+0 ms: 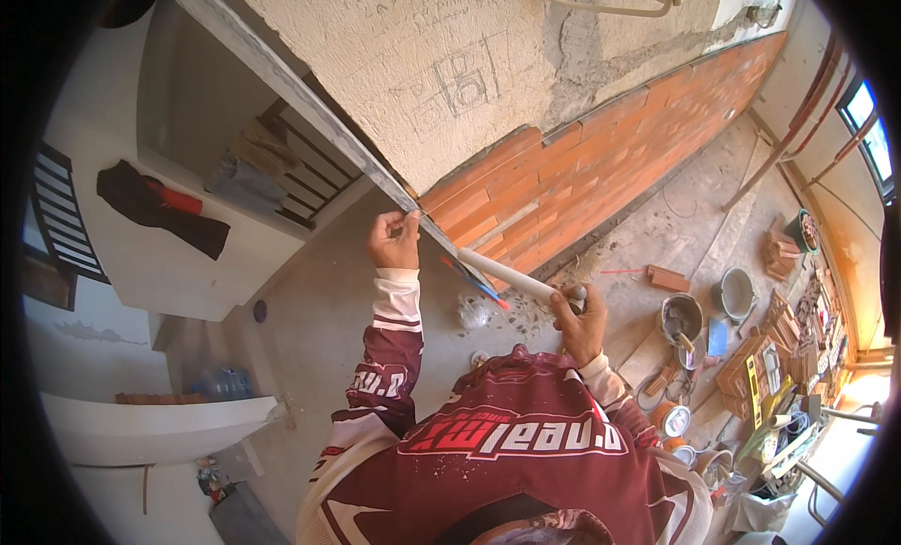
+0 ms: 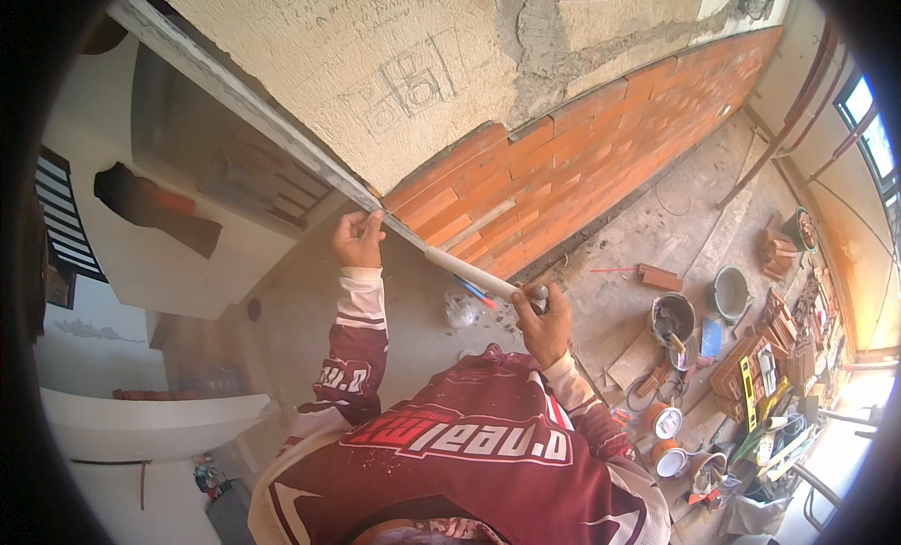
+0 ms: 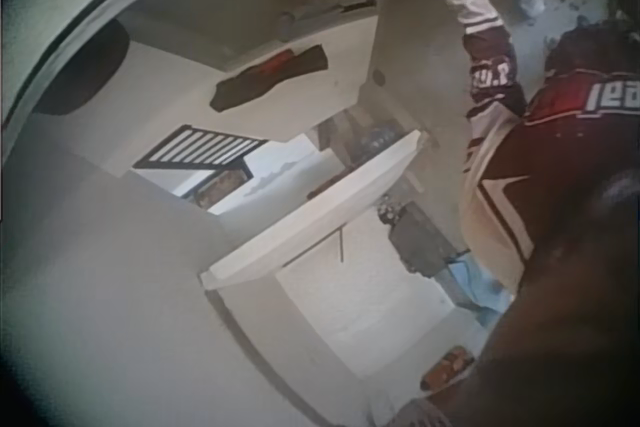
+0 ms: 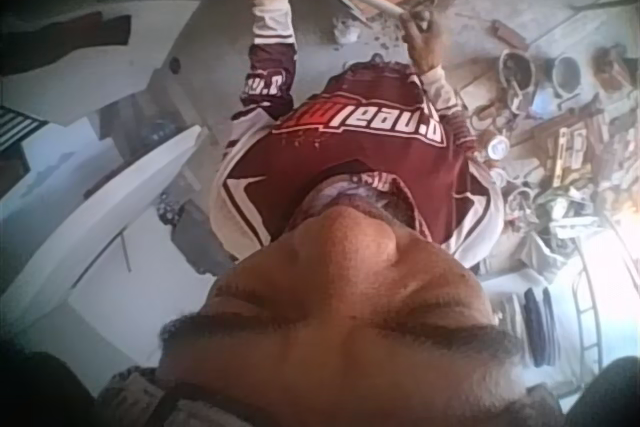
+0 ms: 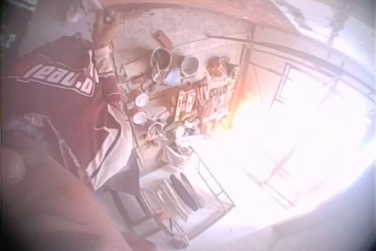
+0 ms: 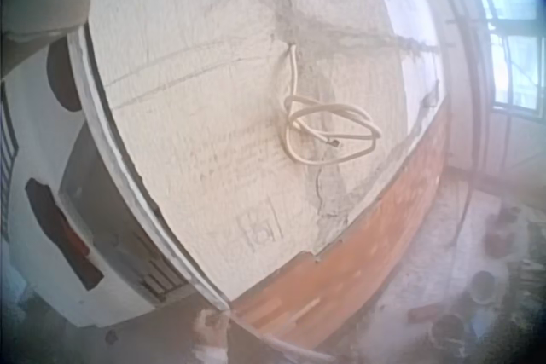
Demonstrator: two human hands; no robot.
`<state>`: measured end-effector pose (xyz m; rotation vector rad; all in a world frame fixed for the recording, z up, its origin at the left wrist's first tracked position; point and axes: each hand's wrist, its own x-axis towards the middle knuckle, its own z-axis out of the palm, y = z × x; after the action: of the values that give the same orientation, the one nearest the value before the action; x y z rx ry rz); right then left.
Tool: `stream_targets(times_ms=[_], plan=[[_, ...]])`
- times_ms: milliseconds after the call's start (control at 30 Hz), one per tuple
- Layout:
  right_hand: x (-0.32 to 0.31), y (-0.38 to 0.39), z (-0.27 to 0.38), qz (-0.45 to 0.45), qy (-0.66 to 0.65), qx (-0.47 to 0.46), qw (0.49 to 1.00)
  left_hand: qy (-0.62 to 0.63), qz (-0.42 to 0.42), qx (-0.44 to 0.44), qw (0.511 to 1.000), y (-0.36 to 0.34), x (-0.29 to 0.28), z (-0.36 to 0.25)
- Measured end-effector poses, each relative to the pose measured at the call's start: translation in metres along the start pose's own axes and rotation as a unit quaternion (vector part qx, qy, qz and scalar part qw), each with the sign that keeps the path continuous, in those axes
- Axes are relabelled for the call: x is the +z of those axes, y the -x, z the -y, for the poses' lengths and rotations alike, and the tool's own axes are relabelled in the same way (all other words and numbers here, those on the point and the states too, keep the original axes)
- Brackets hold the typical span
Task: The person mixes cement in a bucket using a trowel, then applies the cement to a terracotta tile and places it on a wall. They tap the tile into place with a hammer and later use a trowel to apply more cement to the wall.
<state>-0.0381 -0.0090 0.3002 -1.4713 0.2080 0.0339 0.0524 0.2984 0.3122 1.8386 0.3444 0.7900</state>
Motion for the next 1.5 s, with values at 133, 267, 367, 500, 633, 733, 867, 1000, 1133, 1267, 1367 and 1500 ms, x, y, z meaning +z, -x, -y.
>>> stream_targets(times_ms=[133,267,367,500,633,733,867,1000,1133,1267,1367,1500], plan=[[0.001,-0.001,-0.003,0.009,0.006,-0.006,1.000,0.129,0.028,-0.120,0.984,-0.001,0.003,-0.018],[0.001,-0.003,-0.003,0.021,0.020,-0.010,1.000,0.097,0.037,-0.115,0.988,-0.003,-0.001,-0.022],[0.004,-0.004,0.010,0.024,0.000,0.006,1.000,0.128,0.038,-0.125,0.983,-0.002,-0.001,-0.022],[0.005,-0.011,0.003,0.057,-0.009,-0.010,0.998,0.129,0.036,-0.116,0.984,-0.001,-0.004,-0.021],[0.008,-0.025,0.007,0.068,0.058,-0.111,0.990,0.133,0.014,-0.083,0.987,0.001,0.004,-0.023],[0.009,-0.036,0.012,0.124,0.139,-0.135,0.973,0.131,0.001,-0.064,0.989,0.002,0.007,-0.025],[0.016,-0.041,0.020,0.202,0.192,-0.123,0.953,0.057,-0.035,-0.038,0.997,0.006,0.013,-0.032],[0.024,-0.044,0.016,0.239,0.191,-0.158,0.939,0.011,-0.055,0.031,0.998,0.001,0.018,-0.023],[0.023,-0.044,0.018,0.248,0.204,-0.140,0.937,0.004,-0.086,0.063,0.994,0.000,0.025,-0.031],[0.012,-0.048,0.015,0.249,0.200,-0.130,0.939,0.027,-0.122,0.058,0.990,-0.008,0.020,-0.027],[-0.002,-0.054,0.012,0.248,0.196,-0.119,0.941,0.028,-0.091,0.012,0.995,-0.009,0.016,-0.049],[-0.015,-0.057,0.015,0.265,0.192,-0.114,0.938,0.148,-0.055,-0.059,0.986,-0.011,0.002,-0.045]])
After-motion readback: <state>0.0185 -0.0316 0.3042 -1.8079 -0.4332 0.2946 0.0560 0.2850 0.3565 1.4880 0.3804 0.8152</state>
